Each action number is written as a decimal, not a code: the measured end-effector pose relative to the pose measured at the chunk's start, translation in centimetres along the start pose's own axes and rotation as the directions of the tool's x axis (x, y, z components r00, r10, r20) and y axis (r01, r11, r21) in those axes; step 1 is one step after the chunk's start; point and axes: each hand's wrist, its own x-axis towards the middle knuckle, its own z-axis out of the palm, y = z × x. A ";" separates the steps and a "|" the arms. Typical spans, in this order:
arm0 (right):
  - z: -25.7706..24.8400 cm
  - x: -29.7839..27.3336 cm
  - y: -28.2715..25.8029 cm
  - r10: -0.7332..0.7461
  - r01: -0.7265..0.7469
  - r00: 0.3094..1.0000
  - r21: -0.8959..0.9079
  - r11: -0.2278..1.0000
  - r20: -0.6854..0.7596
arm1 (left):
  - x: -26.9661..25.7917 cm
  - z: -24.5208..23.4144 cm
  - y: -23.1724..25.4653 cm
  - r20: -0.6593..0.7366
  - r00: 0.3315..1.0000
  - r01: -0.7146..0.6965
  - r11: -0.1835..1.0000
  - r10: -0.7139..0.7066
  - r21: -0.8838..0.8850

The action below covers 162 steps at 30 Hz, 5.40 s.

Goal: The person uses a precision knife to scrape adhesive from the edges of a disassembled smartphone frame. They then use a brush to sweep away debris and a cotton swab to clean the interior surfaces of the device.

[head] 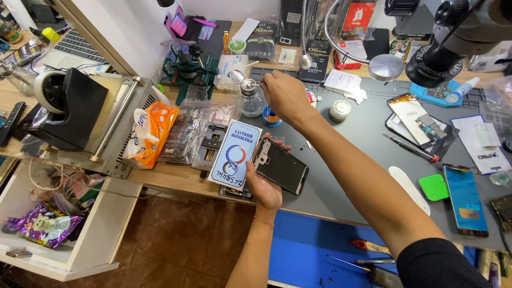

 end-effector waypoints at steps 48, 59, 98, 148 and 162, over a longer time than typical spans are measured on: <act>-12.3 -25.9 -10.0 0.277 -0.244 0.961 0.476 0.845 0.002 | -8.0 1.1 0.8 0.067 0.943 -0.333 0.931 0.327 0.146; -14.2 -25.4 -11.7 0.243 -0.179 0.969 0.550 0.816 -0.046 | -8.2 1.8 0.1 0.117 0.918 -0.395 0.898 0.378 0.195; -12.0 -26.2 -4.8 0.335 -0.314 0.942 0.396 0.863 0.019 | -2.7 1.6 0.1 -0.277 0.960 -0.083 0.981 0.031 -0.177; -20.0 -28.8 -1.8 0.381 -0.459 0.885 0.644 0.612 0.268 | -4.2 6.2 2.5 -0.193 0.856 0.382 0.838 -0.480 -0.390; -19.6 -29.6 0.0 0.566 -0.529 0.817 0.535 0.659 0.110 | -5.2 6.4 1.7 -0.095 0.799 0.508 0.751 -0.594 -0.421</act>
